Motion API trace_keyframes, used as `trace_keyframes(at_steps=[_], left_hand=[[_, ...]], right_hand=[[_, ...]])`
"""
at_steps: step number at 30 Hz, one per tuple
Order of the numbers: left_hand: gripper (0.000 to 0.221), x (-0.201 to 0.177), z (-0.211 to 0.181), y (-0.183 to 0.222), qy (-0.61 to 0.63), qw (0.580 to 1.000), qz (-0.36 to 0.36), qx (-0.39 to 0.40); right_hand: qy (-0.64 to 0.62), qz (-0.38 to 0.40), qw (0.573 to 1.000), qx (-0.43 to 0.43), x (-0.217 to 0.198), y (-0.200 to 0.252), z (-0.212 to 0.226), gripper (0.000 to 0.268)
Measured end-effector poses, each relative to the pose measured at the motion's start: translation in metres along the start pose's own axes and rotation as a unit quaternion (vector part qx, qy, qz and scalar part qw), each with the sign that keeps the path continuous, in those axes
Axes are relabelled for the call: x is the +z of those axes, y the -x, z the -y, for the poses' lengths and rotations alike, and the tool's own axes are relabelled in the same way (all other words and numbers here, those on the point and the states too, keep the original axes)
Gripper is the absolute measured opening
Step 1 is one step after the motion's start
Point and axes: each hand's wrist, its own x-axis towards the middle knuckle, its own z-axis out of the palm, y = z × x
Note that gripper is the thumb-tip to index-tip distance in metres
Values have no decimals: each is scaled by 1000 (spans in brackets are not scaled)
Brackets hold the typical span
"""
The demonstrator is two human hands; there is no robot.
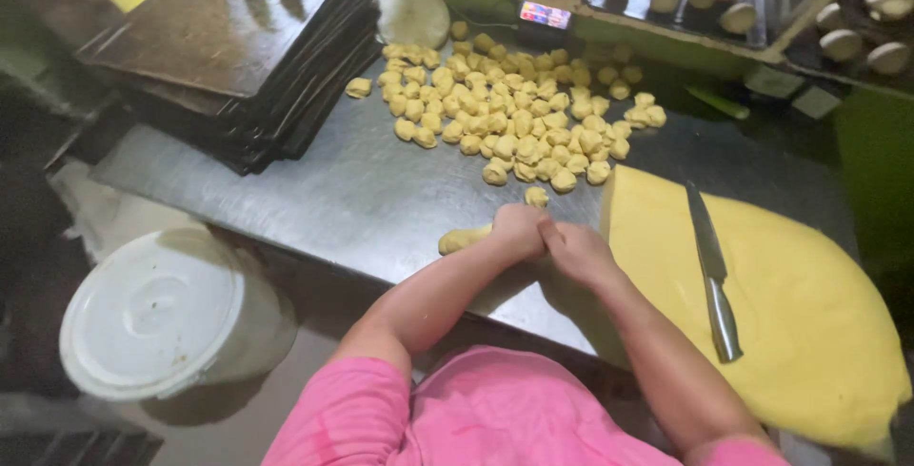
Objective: Shape dough into small balls and place them on a baking tray.
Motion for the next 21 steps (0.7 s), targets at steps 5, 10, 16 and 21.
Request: trace_keyframes(at_steps=[5,10,16,21], left_hand=[[41,-35,-7,-6,18,987,58,-151],[59,-83,-35,36,212,969,28,-126],[57,-41,-14,48,418,888,-61,-181],[52,-34,-40,24,179,951,33,-251]], right_hand=[[-2,76,980,-183,-20,5,-37,49],[-100,46,974,-199,-13,-23,-48,57],[-136,-84,980,-116,12,-37,-54,39],[-95,-2,993,-74,-9,-35,-36,53]])
